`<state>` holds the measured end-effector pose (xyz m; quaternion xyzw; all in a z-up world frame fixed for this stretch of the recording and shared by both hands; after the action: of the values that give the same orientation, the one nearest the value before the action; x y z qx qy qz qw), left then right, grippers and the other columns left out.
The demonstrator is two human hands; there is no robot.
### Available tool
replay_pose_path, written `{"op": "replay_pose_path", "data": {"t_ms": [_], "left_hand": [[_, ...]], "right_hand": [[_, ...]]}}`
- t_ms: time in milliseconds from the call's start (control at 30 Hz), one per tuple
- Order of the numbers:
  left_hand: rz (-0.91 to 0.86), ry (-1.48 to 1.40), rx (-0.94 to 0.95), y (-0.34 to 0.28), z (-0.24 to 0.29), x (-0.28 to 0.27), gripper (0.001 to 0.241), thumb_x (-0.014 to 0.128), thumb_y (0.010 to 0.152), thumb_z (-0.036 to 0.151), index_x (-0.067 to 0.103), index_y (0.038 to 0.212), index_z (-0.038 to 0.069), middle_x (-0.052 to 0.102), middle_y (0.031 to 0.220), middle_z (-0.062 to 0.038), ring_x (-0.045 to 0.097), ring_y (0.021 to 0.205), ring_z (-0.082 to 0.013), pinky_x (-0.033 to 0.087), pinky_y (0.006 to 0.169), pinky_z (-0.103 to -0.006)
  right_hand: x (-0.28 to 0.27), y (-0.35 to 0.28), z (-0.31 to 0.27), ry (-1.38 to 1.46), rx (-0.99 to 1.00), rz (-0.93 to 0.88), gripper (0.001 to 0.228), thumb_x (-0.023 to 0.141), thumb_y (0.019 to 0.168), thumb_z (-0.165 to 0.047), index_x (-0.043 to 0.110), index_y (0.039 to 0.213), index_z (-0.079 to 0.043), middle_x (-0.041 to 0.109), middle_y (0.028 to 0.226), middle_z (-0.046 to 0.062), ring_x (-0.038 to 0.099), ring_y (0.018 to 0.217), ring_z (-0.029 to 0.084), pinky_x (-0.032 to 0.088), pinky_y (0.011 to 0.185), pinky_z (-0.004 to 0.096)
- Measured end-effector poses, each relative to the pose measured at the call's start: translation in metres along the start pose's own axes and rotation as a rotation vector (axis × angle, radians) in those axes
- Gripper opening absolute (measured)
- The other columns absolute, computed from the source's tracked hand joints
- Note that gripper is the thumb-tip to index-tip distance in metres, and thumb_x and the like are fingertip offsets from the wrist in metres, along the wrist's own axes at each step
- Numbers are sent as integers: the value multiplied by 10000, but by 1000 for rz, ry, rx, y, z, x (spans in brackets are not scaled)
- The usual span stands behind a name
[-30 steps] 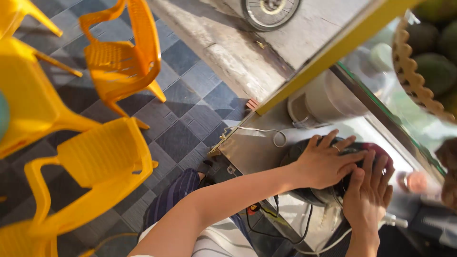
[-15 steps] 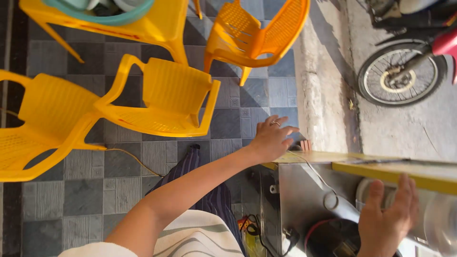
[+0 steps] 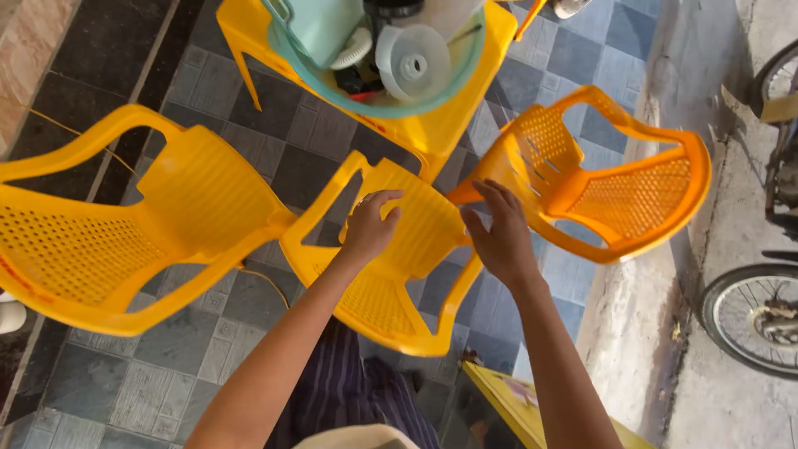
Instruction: The person attaches the lid and parts to a juicer on the counter, places a cutting board on the work surface, arranges utensils such as scissors, a strainer and a peeler on the board, and carries a basket holding the board and utensils.
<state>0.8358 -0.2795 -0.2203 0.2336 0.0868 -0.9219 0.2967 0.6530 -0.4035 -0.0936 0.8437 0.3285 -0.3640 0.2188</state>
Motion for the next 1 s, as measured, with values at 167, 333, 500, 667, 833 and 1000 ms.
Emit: {"op": "replay_pose_path", "data": {"t_ms": [167,333,500,667,833,1000], "left_hand": [[5,13,-150,126,-92,-56,326,638,910,147,685,1231,118,684,1264,-114,631,1205,-316,489,1006,-442],[51,227,17,250,-149,-67,323,674,919,108,686,1241,97,673,1285,-135,613,1201,-367,490,1005,-471],[-115,656,139,351,-193,9,411,666,877,125,654,1287,95,652,1271,-90,619,1148,-336,459,975,-526],[-489,1073,149,391,-242,97,332,629,888,172,692,1215,174,659,1294,-40,654,1140,-290,459,921,-516],[-568,1193,64,400,-307,119,204,640,928,186,751,1098,167,705,1162,-3,694,1048,-254,493,812,-453],[-151,581,112,396,-232,16,188,694,980,259,799,938,108,744,949,-80,719,838,-263,543,766,-429]], "right_hand": [[151,170,17,88,32,-144,422,676,965,-216,624,1343,-37,596,1420,185,538,1336,365,427,1103,432],[277,249,67,105,147,-192,383,649,992,-209,636,1336,-41,622,1396,161,568,1309,360,454,1085,428],[345,244,82,-74,127,-273,403,696,899,-168,635,1284,-66,624,1332,145,534,1283,347,366,1085,503],[335,242,79,-13,148,-234,398,679,898,-129,638,1293,-97,635,1345,119,527,1319,325,340,1155,488],[329,245,81,50,168,-244,431,680,882,-124,643,1311,-102,628,1361,130,528,1309,327,325,1152,484],[318,249,87,141,244,-243,397,665,941,-159,627,1327,-70,648,1344,137,544,1302,350,406,1120,447]]}}
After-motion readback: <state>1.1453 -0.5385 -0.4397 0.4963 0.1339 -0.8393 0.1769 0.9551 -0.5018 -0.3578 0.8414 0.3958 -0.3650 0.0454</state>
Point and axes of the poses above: each hand's wrist, its own y-axis towards the middle knuckle, its own x-axis out of the palm, z = x × y, the point moved 10 cm from there along y, towards the middle knuckle
